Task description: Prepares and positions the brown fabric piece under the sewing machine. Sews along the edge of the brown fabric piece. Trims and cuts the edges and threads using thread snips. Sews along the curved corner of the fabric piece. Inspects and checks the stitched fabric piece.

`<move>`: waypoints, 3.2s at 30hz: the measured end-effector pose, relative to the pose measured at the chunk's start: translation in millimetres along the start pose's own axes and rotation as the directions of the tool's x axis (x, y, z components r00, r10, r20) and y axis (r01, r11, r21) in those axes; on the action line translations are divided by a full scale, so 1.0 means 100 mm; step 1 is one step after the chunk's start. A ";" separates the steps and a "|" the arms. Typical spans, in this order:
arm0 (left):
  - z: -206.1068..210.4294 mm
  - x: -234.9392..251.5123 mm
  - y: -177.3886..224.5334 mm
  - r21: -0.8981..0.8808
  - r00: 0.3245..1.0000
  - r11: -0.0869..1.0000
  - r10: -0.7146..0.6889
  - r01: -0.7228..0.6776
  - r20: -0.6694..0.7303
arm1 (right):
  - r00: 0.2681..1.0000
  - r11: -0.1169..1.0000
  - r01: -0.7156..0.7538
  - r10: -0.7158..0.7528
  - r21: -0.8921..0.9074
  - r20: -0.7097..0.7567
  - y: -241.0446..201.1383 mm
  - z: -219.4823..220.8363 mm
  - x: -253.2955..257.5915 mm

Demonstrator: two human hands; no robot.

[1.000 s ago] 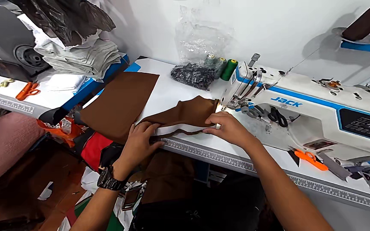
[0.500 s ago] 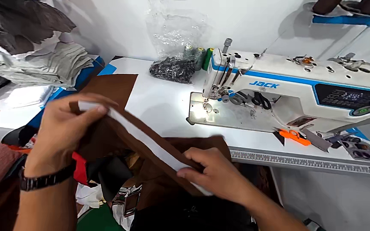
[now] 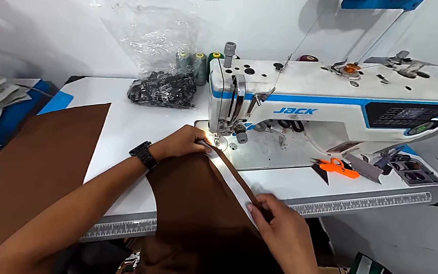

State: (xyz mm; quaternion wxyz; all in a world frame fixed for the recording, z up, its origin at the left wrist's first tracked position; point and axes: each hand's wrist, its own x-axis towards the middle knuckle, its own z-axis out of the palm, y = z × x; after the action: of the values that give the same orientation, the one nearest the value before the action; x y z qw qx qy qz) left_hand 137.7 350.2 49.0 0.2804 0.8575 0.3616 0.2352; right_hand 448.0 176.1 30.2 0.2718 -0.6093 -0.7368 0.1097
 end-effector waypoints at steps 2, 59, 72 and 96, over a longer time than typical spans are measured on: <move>0.01 -0.04 -0.03 -0.043 1.000 0.999 0.022 -0.022 -0.016 | 0.998 0.998 0.024 -0.027 -0.053 -0.054 -0.21 0.15 0.26; 0.54 -0.69 0.45 0.527 0.994 0.844 -0.107 0.100 -0.017 | 0.874 0.870 0.484 -0.476 -0.096 0.098 -0.23 0.48 0.39; 0.17 -0.41 0.02 0.451 0.966 0.865 0.130 -0.221 0.223 | 0.977 0.968 0.213 -0.211 -0.130 0.030 -0.67 0.62 0.27; 0.08 -0.34 -0.08 0.454 0.961 0.859 0.138 -0.237 0.240 | 0.982 0.972 0.187 -0.183 -0.145 0.035 -0.70 0.63 0.31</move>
State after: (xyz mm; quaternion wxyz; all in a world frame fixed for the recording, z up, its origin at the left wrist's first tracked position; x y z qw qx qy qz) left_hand 117.3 326.9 31.5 0.0706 0.9504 0.2928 0.0778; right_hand 351.9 200.0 20.5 0.2272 -0.5552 -0.7993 0.0355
